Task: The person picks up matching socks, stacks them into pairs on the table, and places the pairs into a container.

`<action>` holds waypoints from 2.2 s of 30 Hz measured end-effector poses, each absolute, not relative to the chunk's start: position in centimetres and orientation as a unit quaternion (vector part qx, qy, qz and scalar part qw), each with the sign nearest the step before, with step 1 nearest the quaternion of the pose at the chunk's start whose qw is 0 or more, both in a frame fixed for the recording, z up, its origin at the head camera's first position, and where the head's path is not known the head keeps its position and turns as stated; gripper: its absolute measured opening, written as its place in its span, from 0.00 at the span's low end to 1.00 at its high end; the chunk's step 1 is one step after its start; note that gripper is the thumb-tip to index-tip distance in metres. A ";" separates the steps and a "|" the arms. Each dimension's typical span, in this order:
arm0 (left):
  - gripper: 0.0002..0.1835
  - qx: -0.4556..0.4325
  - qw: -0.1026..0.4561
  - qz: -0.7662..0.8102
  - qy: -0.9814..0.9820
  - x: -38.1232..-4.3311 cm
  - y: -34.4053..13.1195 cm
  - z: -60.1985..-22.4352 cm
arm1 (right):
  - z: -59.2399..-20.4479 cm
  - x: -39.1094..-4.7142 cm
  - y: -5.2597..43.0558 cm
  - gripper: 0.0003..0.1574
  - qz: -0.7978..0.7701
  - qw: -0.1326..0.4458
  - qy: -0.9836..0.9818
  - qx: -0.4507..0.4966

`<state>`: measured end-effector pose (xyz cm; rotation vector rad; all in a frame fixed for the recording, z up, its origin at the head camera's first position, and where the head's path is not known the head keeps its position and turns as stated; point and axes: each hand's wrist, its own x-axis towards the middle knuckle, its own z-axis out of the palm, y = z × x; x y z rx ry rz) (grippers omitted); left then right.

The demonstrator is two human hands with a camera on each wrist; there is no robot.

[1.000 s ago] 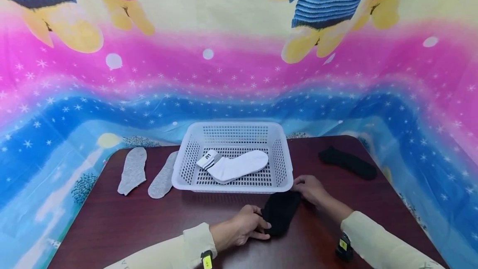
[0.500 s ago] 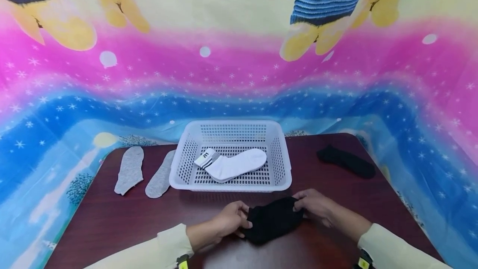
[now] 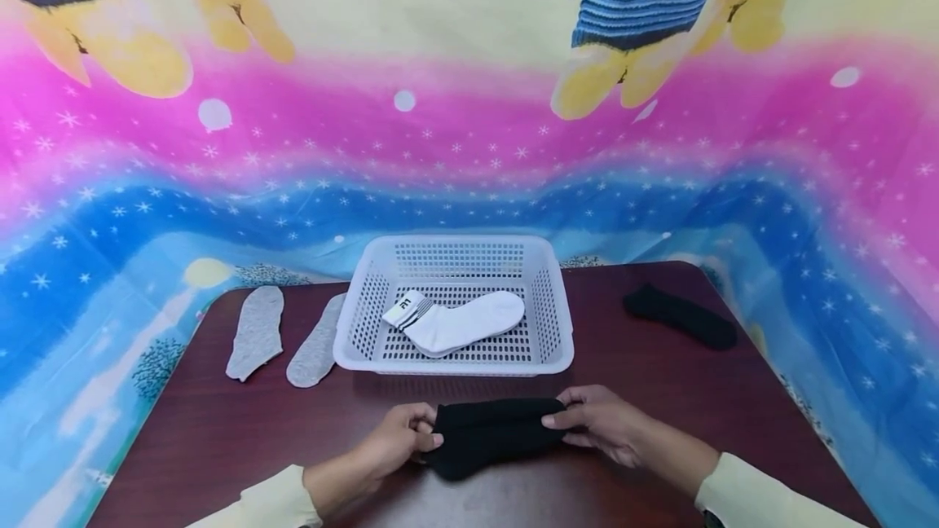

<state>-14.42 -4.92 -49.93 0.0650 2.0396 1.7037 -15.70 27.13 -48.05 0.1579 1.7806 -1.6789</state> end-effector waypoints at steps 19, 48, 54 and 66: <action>0.07 0.037 0.154 0.516 0.842 -15.5 -8.2 -49.8 | -50.4 -15.3 23.2 0.22 -0.657 0.249 0.709 0.050; 0.16 0.165 0.028 0.353 0.920 -15.2 -8.5 -51.1 | -51.0 -15.5 20.0 0.29 -0.400 0.136 0.906 -0.004; 0.17 0.180 0.004 0.317 0.931 -15.0 -8.3 -50.9 | -50.9 -15.6 19.8 0.31 -0.393 0.130 0.911 0.003; 0.17 0.187 -0.005 0.316 0.930 -14.9 -8.5 -50.9 | -51.0 -15.5 20.2 0.30 -0.411 0.123 0.903 0.002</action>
